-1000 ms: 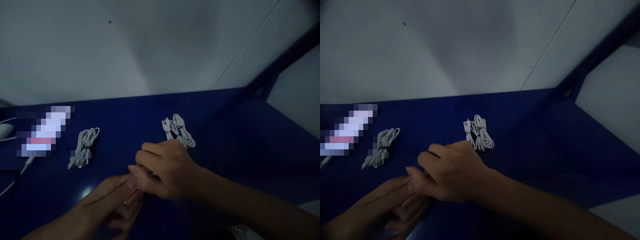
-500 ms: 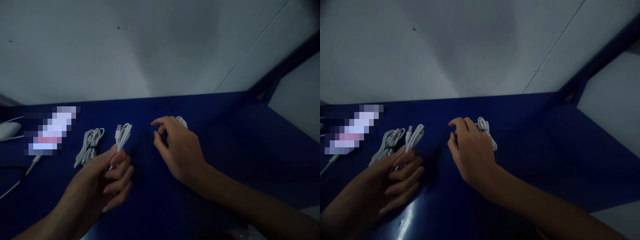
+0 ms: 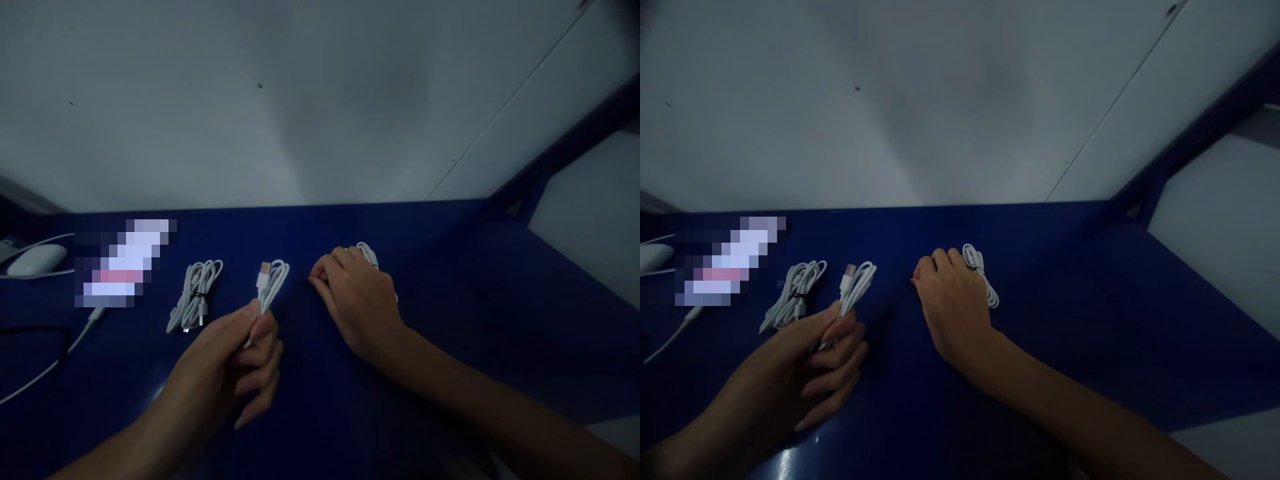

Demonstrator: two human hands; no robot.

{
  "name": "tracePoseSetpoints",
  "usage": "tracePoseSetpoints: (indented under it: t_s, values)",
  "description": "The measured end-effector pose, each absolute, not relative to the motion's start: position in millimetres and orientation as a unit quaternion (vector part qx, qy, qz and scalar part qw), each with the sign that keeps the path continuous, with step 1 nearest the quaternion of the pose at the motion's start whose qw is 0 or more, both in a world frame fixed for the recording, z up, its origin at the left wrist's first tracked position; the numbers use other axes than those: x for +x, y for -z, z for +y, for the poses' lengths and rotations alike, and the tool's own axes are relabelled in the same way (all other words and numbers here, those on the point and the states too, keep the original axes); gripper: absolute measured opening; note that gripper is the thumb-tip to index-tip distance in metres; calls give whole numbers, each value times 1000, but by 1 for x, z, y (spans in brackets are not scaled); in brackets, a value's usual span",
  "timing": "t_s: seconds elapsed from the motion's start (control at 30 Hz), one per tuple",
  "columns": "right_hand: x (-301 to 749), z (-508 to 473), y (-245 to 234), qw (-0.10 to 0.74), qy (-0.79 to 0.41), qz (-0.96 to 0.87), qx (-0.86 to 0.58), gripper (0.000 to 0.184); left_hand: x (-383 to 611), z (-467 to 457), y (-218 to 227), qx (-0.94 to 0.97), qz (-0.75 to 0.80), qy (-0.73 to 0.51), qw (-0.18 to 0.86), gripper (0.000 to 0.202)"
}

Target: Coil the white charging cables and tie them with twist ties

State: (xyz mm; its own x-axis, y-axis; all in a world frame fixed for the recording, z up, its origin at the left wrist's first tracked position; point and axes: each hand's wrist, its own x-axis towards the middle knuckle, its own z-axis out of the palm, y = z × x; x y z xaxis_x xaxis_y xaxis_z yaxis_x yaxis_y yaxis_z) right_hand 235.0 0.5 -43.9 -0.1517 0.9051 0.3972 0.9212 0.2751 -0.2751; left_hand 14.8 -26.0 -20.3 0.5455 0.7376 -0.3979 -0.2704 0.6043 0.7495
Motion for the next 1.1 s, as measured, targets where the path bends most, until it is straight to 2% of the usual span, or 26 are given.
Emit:
tracePoseSetpoints:
  t_s: [0.2,0.33,0.43,0.77,0.83,1.0,1.1]
  values:
    - [229,-7,31,339,-69,-764,-545,6,8,-27,28,309,391,-309,810,46]
    - [228,-11,25,436,-180,-734,-488,18,7,-26,31,289,399,-319,810,46]
    - [229,-14,24,456,-231,-734,-447,24,8,-24,36,272,392,-323,817,46]
    - [227,-22,29,512,-219,-765,-323,6,16,-31,40,291,431,-291,803,41]
    - [225,-24,28,521,-223,-763,-311,6,14,-35,36,306,453,-274,791,33]
    - [224,-29,19,558,-229,-731,-319,9,13,-36,27,324,462,-242,789,33]
    - [225,-30,16,578,-226,-721,-310,11,15,-34,25,315,463,-246,791,24]
